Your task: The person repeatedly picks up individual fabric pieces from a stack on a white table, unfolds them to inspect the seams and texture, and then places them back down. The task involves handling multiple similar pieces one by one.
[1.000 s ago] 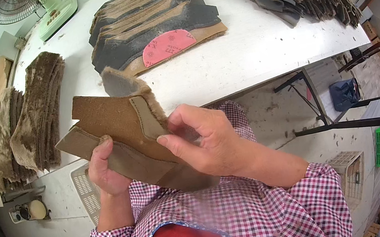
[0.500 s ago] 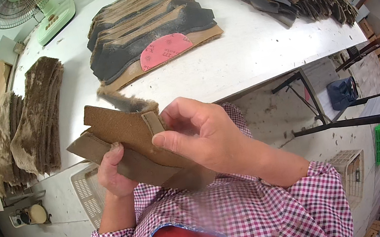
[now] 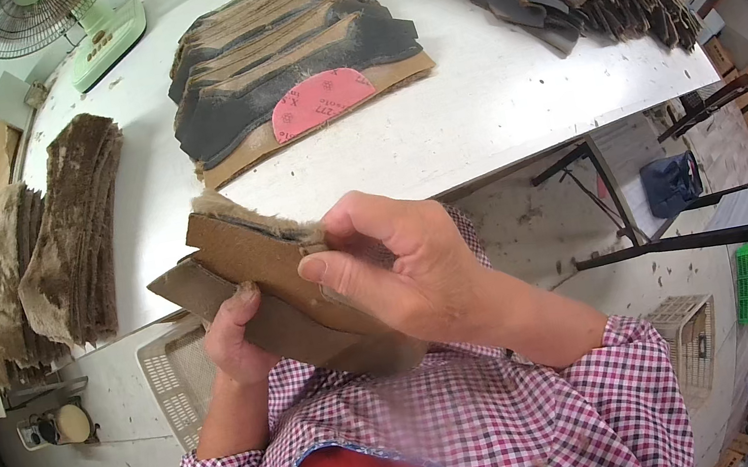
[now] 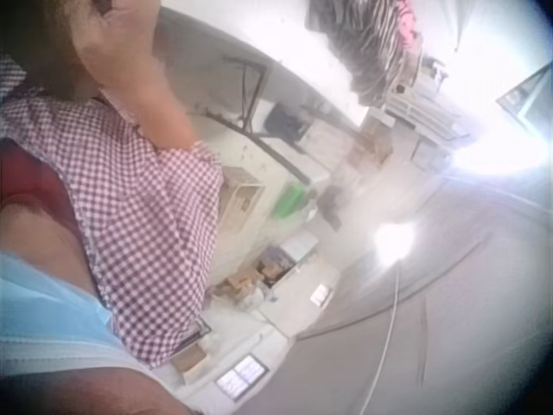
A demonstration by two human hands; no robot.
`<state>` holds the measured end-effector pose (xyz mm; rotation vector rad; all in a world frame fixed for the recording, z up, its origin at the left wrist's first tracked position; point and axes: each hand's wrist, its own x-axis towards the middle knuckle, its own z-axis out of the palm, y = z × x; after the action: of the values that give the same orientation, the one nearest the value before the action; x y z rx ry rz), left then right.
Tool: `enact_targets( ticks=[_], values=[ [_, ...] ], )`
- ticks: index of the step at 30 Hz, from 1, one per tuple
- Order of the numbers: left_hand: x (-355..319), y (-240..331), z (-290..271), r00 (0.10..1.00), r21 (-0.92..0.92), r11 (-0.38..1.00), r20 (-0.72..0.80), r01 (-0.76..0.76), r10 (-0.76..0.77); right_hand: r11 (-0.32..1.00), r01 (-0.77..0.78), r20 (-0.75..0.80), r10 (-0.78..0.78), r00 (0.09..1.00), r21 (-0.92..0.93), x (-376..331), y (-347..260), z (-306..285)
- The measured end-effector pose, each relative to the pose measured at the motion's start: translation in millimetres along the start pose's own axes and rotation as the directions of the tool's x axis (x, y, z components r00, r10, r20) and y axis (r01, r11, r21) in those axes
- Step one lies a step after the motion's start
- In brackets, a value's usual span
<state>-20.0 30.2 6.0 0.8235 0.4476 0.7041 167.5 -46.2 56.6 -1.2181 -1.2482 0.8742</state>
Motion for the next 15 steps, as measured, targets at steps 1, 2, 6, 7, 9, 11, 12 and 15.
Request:
enact_targets(
  ticks=[1,2,6,7,9,11,12,15],
  values=[
    [0,1,2,1.0,-0.022,1.0,0.009,0.002,-0.002,0.995,0.072,0.012,-0.072,0.997,-0.07,0,2,-2],
    [0,1,3,1.0,-0.045,0.999,0.017,0.004,-0.003,0.98,0.144,0.029,-0.142,0.989,-0.138,0,3,-4],
    [2,3,1,0.999,0.022,0.999,0.03,-0.036,0.036,0.964,0.2,0.008,-0.202,0.979,-0.174,5,0,-3],
    [5,7,0,0.999,0.065,0.997,0.013,-0.033,0.033,0.982,0.128,0.005,-0.128,0.992,-0.137,9,-6,-2],
    [10,17,6,0.999,0.107,0.994,-0.034,-0.006,0.01,0.986,0.077,0.026,-0.074,0.997,-0.148,16,-12,-5],
    [17,16,0,0.997,-0.128,0.991,0.076,-0.021,0.031,0.992,0.112,-0.058,-0.115,0.992,-0.051,27,-12,-8],
    [20,15,-2,0.99,-0.244,0.97,0.13,-0.018,0.051,0.991,0.133,-0.102,-0.132,0.986,-0.003,33,-11,-9],
    [25,3,-4,0.953,-0.393,0.919,0.274,-0.012,0.13,0.896,0.156,-0.305,-0.024,0.952,0.415,56,-16,-11]
  ],
)
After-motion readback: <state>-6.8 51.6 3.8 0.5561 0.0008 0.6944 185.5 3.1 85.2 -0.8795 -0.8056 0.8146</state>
